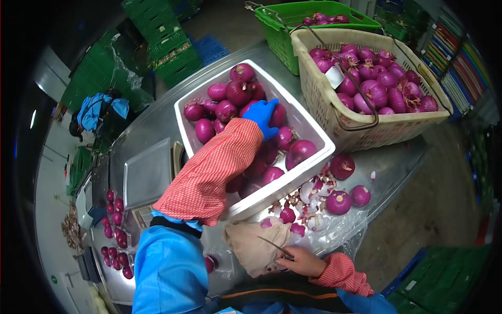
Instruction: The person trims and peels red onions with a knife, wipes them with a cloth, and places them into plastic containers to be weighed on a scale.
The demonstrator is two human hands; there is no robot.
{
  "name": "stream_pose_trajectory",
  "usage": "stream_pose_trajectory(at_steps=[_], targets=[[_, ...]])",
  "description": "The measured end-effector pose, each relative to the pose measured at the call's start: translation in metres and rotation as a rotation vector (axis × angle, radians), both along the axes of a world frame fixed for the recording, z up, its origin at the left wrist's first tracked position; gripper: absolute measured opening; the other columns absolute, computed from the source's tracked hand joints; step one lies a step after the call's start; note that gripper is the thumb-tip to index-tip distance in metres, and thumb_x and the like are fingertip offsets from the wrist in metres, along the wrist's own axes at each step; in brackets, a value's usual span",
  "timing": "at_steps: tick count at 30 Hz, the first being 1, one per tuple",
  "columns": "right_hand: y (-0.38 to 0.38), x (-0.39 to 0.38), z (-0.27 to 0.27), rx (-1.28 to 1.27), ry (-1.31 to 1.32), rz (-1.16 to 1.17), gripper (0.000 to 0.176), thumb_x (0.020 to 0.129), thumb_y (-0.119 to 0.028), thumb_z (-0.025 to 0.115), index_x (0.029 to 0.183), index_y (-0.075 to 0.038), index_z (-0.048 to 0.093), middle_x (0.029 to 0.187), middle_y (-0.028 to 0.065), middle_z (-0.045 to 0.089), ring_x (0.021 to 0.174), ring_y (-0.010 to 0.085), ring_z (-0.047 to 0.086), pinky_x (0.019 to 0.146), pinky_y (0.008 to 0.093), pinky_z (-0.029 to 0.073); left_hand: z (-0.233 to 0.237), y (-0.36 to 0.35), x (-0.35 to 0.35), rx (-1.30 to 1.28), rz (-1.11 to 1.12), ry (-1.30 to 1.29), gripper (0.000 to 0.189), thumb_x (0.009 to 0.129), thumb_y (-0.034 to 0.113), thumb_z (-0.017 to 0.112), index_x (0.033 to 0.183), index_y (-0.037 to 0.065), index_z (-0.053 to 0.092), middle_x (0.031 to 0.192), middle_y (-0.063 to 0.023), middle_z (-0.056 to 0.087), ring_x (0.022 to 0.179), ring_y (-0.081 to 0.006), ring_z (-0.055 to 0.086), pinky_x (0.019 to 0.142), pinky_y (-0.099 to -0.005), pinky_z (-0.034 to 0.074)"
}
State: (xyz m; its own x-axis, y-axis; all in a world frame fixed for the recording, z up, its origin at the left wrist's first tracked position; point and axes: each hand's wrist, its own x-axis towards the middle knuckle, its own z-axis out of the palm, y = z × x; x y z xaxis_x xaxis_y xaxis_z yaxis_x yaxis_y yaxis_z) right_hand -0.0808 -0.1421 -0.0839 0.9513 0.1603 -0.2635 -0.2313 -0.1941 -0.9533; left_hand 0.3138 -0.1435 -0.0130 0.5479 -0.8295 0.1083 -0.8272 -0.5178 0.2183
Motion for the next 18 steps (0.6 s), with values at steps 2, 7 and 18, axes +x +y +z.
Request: stream_pose_trajectory(at_steps=[2,7,18], targets=[[-0.010,-0.006,0.000,-0.087,-0.026,-0.072,0.034,0.090,-0.034,0.065,0.097,-0.001,0.064,0.083,0.0173,0.066,0.075,0.0267,0.065,0.067,0.0370,0.049,0.001,-0.019,0.002,0.111,0.102,0.026,0.092,0.067,0.037,0.080,0.145,0.013,0.038,0.129,-0.0232,0.052,0.121,-0.0407,0.050,0.104,-0.0467,0.043],[-0.024,-0.018,-0.018,0.006,0.116,-0.204,0.035,0.090,-0.035,0.065,0.095,-0.001,0.064,0.077,0.0158,0.064,0.070,0.0290,0.063,0.065,0.0368,0.048,-0.001,-0.029,-0.011,0.131,0.211,-0.035,0.087,0.068,0.040,0.080,0.141,0.013,0.041,0.124,-0.0221,0.054,0.116,-0.0409,0.052,0.099,-0.0486,0.046],[-0.013,0.002,-0.014,-0.068,0.007,-0.199,0.034,0.091,-0.034,0.064,0.097,-0.001,0.063,0.080,0.0187,0.063,0.072,0.0328,0.062,0.065,0.0396,0.047,0.000,-0.036,-0.101,0.208,0.332,0.637,0.084,0.071,0.053,0.079,0.136,0.009,0.049,0.122,-0.0196,0.061,0.110,-0.0289,0.063,0.096,-0.0377,0.050]])
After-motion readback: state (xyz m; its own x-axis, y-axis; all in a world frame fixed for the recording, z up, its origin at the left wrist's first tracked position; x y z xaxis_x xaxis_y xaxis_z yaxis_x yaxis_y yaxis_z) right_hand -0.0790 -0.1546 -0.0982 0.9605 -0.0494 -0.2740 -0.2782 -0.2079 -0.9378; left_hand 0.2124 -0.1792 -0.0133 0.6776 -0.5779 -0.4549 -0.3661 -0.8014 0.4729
